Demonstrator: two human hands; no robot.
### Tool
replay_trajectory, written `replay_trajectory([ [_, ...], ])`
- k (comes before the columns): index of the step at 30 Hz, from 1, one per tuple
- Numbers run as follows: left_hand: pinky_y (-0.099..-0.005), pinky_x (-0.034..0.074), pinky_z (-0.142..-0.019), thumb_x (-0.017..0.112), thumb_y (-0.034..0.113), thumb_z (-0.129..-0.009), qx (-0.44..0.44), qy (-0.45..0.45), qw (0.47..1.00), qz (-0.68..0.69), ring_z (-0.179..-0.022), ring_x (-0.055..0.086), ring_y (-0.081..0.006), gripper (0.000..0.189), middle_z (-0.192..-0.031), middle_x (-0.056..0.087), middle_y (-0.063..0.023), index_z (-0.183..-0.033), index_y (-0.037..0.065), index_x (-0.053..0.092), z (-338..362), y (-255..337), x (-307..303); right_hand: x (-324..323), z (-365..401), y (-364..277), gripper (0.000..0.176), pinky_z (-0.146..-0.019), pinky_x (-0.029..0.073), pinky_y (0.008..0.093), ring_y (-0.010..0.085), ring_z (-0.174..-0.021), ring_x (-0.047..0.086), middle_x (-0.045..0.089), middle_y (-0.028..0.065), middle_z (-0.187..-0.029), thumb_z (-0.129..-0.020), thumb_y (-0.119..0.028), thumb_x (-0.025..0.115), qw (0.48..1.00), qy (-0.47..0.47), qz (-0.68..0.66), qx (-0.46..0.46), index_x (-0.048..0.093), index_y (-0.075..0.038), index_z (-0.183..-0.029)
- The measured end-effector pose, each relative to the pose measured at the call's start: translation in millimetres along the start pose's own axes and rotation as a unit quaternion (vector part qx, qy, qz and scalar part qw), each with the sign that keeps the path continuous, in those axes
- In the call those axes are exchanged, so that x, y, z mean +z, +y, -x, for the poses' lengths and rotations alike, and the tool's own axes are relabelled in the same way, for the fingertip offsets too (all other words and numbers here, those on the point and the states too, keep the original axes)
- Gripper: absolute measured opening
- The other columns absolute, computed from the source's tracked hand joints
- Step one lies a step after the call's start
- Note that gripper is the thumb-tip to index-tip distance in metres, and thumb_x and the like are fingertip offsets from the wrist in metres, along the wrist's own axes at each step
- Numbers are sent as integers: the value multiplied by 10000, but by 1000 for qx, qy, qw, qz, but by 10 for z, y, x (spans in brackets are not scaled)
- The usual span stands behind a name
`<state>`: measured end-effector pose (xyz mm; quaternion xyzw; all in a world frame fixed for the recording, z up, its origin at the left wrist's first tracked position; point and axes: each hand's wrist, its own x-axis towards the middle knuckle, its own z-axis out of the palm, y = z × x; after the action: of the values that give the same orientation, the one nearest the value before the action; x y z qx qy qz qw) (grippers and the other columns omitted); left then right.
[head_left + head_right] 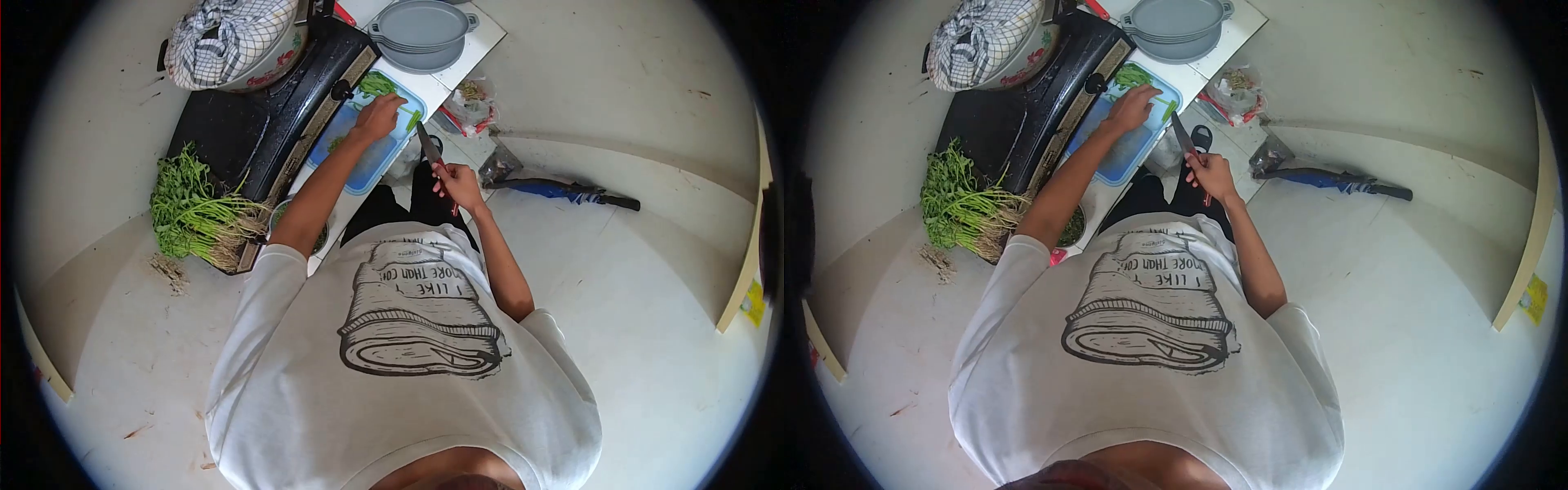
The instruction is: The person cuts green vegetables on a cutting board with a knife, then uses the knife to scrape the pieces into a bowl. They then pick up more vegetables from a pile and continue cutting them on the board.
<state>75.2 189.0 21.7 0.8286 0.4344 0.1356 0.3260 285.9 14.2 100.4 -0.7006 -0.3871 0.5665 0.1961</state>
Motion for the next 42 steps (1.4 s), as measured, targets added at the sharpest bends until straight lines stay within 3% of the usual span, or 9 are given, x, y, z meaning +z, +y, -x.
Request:
replay_trajectory([
  [3, -453, 509, -982, 608, 54, -904, -10, -30, 999, -28, -1173, 587, -340, 367, -1246, 612, -88, -1267, 96, 633, -80, 22, 130, -44, -45, -65, 437, -541, 509, 265, 122, -535, 649, 705, 91, -662, -1015, -367, 627, 1000, -5, 4, 9, 719, 46, -907],
  [7, -467, 504, -983, 613, 57, -899, -5, -24, 997, -70, -1146, 591, -355, 336, -1231, 615, -105, -1231, 98, 640, -84, 0, 240, -135, -76, -158, 431, -548, 518, 265, 128, -544, 663, 710, 101, -658, -1009, -365, 626, 1000, -16, 19, 8, 723, 41, -904],
  [13, -468, 521, -922, 647, 56, -882, 13, 15, 997, -79, -1092, 610, -365, 229, -1075, 659, -172, -1109, 42, 668, -69, -39, 255, -235, -123, -204, 438, -558, 537, 277, 145, -562, 691, 723, 114, -666, -1003, -368, 619, 997, -38, 58, 20, 728, 43, -898],
  [15, -441, 547, -855, 673, 43, -869, -25, 53, 996, 60, -971, 668, -355, 165, -967, 681, -176, -1029, 4, 682, -75, -30, 316, -268, -128, -212, 440, -563, 549, 282, 153, -563, 698, 723, 119, -663, -998, -363, 629, 997, -37, 67, 20, 731, 52, -888],
  [18, -405, 568, -796, 679, 27, -862, -78, 42, 985, 148, -856, 709, -325, 133, -918, 705, -172, -989, -13, 689, -69, 12, 428, -311, -161, -230, 443, -566, 558, 286, 155, -563, 700, 721, 124, -659, -994, -356, 638, 996, -43, 69, 27, 732, 62, -881],
  [21, -370, 582, -762, 674, 26, -869, -97, 54, 982, 155, -829, 732, -281, 100, -920, 727, -167, -955, -20, 697, -38, 81, 488, -324, -226, -237, 444, -556, 559, 287, 155, -558, 699, 722, 127, -660, -993, -350, 643, 996, -45, 71, 39, 729, 72, -888],
  [33, -331, 590, -775, 708, 25, -870, -111, 23, 975, 193, -854, 739, -236, 170, -925, 735, -159, -1032, -22, 690, -13, 135, 502, -349, -378, -464, 414, -571, 599, 327, 196, -600, 738, 750, 151, -739, -971, -298, 620, 990, -81, 60, 103, 693, 96, -866],
  [42, -334, 595, -793, 736, 42, -845, -99, -11, 978, 182, -869, 748, -238, 205, -926, 740, -171, -1035, -17, 685, -46, 121, 447, -374, -388, -469, 393, -583, 600, 328, 205, -600, 734, 742, 161, -734, -951, -258, 610, 991, -106, 40, 65, 701, 124, -951],
])
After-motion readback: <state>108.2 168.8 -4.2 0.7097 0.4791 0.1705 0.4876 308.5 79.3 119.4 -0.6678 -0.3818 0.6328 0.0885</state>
